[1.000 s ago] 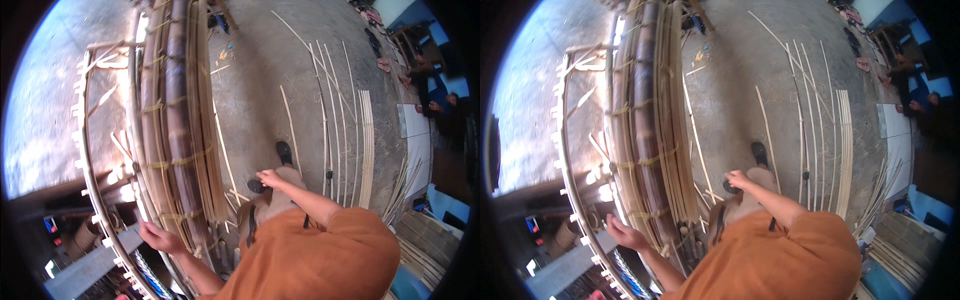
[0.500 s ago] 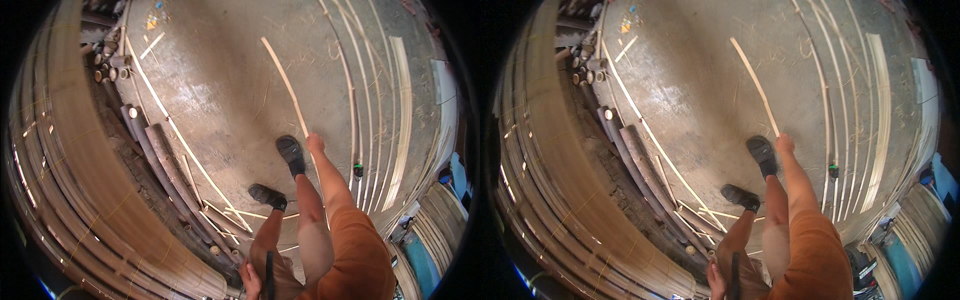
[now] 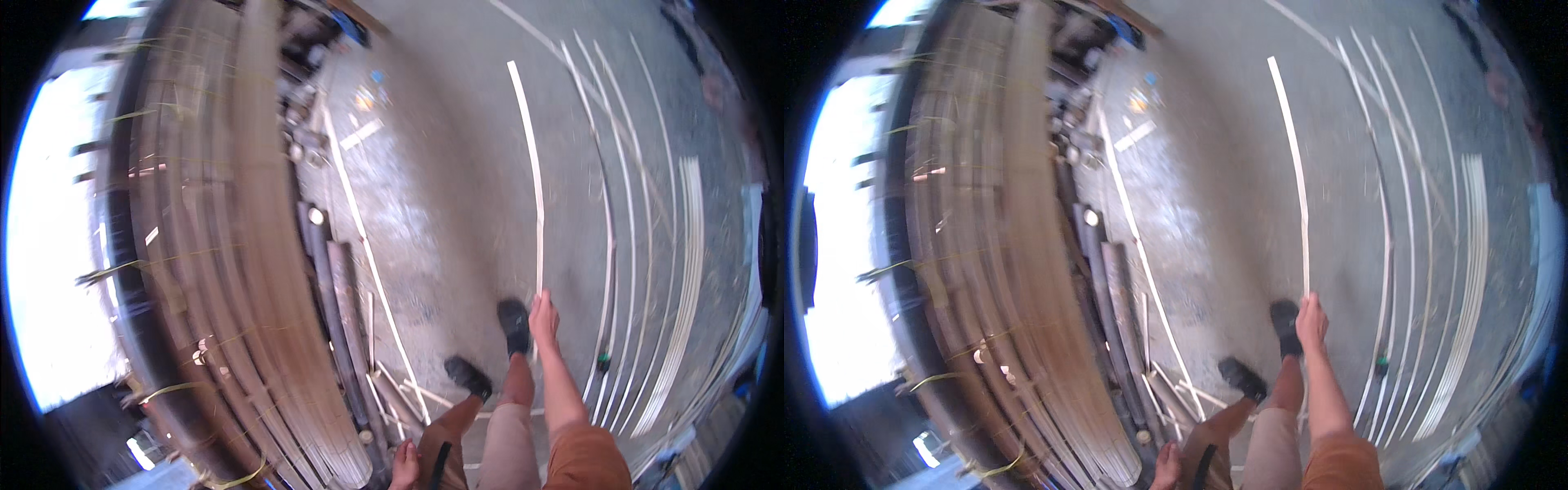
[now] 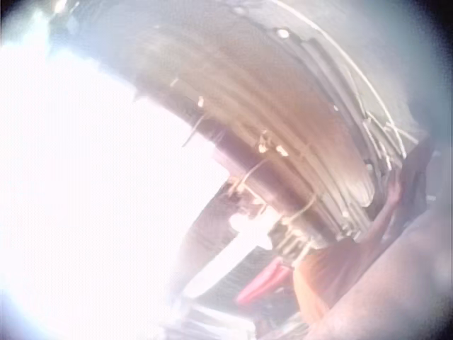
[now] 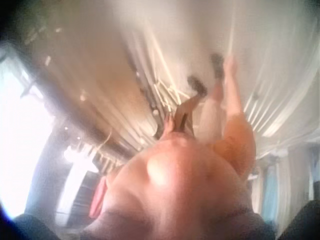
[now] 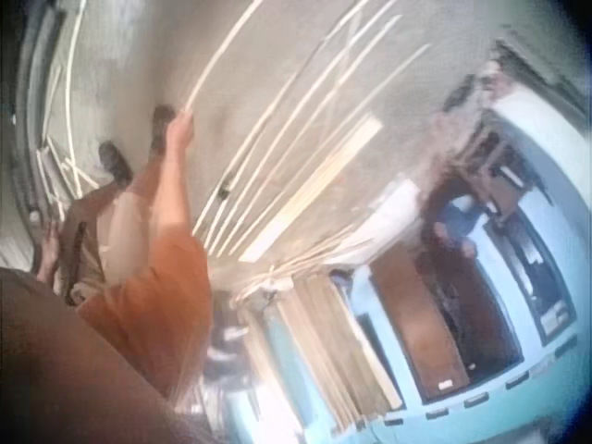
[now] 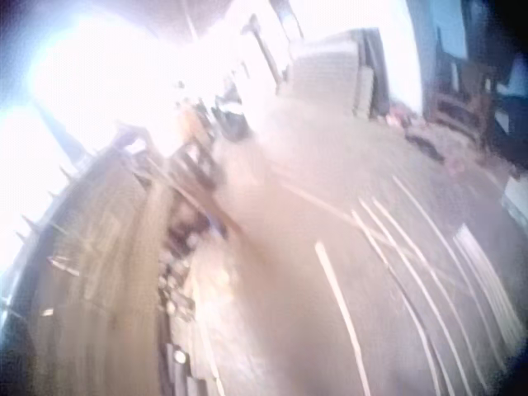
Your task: The person sits on the floor and arranges long thin bamboo strips into parallel rows, then stands and places a bundle of strips onto a rack. The person handles the strips by hand without using tools.
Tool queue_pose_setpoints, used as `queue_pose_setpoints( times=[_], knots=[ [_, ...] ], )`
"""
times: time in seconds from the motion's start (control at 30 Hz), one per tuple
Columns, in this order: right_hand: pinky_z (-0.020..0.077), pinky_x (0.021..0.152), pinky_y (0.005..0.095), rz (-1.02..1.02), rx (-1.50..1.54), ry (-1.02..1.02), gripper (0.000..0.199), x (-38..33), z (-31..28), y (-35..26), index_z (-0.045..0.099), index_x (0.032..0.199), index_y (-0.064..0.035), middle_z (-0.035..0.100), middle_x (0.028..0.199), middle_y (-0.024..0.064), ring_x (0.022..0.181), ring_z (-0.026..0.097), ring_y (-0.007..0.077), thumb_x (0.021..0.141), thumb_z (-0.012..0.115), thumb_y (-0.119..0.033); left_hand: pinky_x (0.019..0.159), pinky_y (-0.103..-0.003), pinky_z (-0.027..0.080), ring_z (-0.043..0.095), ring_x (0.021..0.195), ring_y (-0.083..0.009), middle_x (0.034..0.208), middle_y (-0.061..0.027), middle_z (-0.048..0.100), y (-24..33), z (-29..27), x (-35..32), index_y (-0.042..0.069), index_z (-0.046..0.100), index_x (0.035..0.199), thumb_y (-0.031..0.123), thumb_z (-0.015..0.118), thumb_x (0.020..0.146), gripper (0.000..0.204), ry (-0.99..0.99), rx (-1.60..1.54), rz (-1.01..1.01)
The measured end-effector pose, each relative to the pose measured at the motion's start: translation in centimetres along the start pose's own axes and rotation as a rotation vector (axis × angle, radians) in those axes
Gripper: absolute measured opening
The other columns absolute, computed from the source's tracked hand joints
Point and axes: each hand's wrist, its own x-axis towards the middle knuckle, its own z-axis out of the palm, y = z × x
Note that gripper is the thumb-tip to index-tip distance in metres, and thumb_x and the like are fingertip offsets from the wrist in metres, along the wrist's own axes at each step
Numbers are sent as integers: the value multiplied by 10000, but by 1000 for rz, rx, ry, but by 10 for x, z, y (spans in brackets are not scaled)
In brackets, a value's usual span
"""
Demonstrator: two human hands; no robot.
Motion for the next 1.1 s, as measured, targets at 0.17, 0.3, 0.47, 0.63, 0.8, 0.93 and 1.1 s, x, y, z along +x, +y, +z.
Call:
queue_pose_setpoints(
  times=[0.17, 0.3, 0.47, 0.63, 0.8, 0.93, 1.1],
  knots=[
    [509, 566, 421, -545, 367, 338, 176, -19, -255, -262, 529, 1156, -21, 649, 741, 128, 617, 668, 304, 1052, 505, -161, 922, -441, 542, 678, 999, -393, 1260, -267, 592, 90, -50, -10, 11, 534, 1394, 377, 579, 1029, 518, 7, 32, 327],
    [455, 513, 308, -929, 703, 412, 258, -59, -423, -477, 509, 1249, 29, 548, 670, 45, 531, 552, 145, 1067, 479, -152, 1001, -418, 497, 597, 1184, -387, 1316, -259, 549, 283, -130, -48, 37, 508, 1431, 349, 639, 998, 550, 152, -23, 750],
    [395, 499, 252, -1116, 1207, -173, 318, -163, -520, -689, 417, 1380, -25, 493, 674, -1, 518, 425, 76, 1100, 410, -175, 1009, -425, 484, 571, 1207, -352, 1337, -244, 532, 390, -221, -105, 58, 497, 1444, 303, 632, 1009, 517, 519, -93, 1085],
    [433, 515, 254, -926, 1549, -549, 244, -167, -505, -815, 464, 1306, -86, 519, 728, 10, 565, 458, 71, 1102, 426, -214, 791, -336, 540, 647, 863, -183, 938, -86, 645, 380, -285, -149, 34, 500, 1372, 249, 569, 1055, 389, 24, -465, 848],
    [534, 585, 288, -744, 1226, -766, 169, -130, -355, -889, 493, 1168, -91, 607, 801, 44, 666, 604, 121, 1075, 509, -231, 499, -231, 420, 478, 543, -47, 685, 36, 538, 333, -367, -201, 52, 602, 1060, 206, 564, 1064, 159, 325, -826, 491],
    [553, 610, 292, -575, 777, -977, 160, -107, -257, -885, 513, 1078, -95, 656, 856, 53, 698, 652, 132, 1054, 561, -245, 556, -376, 479, 638, 562, -240, 620, -147, 631, 301, -441, -179, 39, 704, 932, 280, 650, 986, 253, 738, -342, 236],
    [560, 674, 281, -596, 228, -1161, 407, -95, -261, -882, 579, 1325, -39, 714, 1019, 74, 761, 684, 126, 1050, 562, -338, 672, -425, 502, 671, 695, -349, 735, -225, 655, 282, -482, -127, -8, 694, 971, 273, 652, 969, 284, 641, -257, 102]
  ],
)
